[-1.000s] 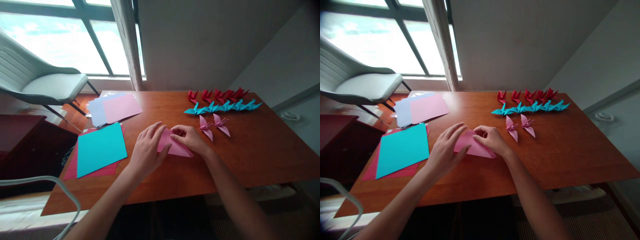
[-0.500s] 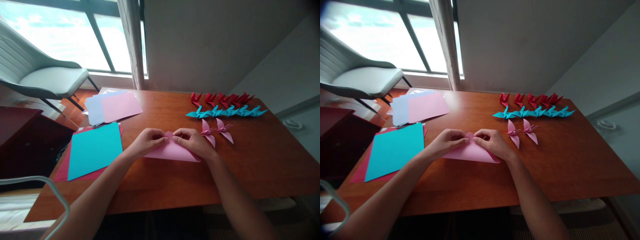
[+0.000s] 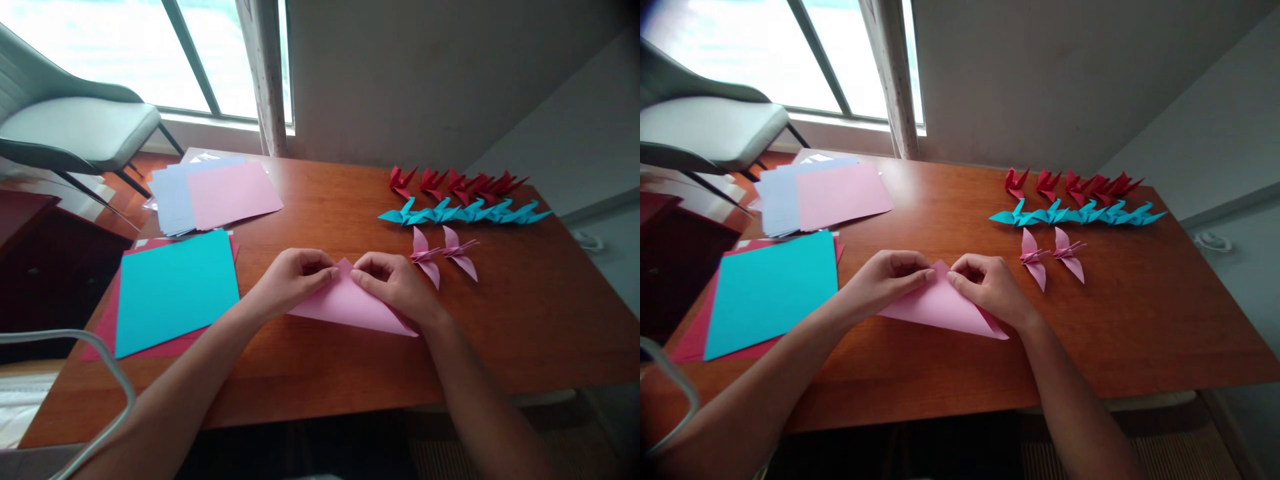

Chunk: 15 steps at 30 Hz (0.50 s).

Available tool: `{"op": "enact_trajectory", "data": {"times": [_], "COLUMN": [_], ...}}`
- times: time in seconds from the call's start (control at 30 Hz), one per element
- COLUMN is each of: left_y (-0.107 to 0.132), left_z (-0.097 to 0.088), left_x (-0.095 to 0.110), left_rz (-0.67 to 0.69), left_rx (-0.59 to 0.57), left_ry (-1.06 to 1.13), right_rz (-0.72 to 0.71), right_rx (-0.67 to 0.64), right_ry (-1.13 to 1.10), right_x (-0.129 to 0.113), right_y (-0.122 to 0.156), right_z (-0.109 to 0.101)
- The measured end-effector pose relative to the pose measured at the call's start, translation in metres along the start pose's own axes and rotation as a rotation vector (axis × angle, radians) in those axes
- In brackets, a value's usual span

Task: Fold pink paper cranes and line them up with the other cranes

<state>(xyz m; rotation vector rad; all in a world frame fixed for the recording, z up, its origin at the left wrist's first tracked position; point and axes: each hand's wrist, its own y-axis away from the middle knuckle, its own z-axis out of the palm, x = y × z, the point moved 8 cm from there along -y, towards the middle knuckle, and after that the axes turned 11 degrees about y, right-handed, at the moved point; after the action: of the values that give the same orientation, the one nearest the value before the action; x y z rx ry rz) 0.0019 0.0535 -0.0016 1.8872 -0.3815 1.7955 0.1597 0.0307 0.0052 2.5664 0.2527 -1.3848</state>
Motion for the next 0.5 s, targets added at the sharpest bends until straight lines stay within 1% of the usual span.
{"op": "enact_trajectory", "data": {"times": [0.3, 0.5], "left_y": [0.0005, 0.0002], "left_z": [0.0057, 0.0045], "left_x": [-0.0027, -0.0035], "left_rz": [-0.016, -0.016], "left_rx": [-0.067, -0.072], "left_ry": [-0.017, -0.061], "right_rz": [-0.013, -0.014], "right_rx": [-0.028, -0.036], "right_ry": [0.062, 0.070], "right_x": [-0.0008, 0.0010], "right_y": [0.0033, 0.0039], "right_z": [-0.0010, -0.0005]}}
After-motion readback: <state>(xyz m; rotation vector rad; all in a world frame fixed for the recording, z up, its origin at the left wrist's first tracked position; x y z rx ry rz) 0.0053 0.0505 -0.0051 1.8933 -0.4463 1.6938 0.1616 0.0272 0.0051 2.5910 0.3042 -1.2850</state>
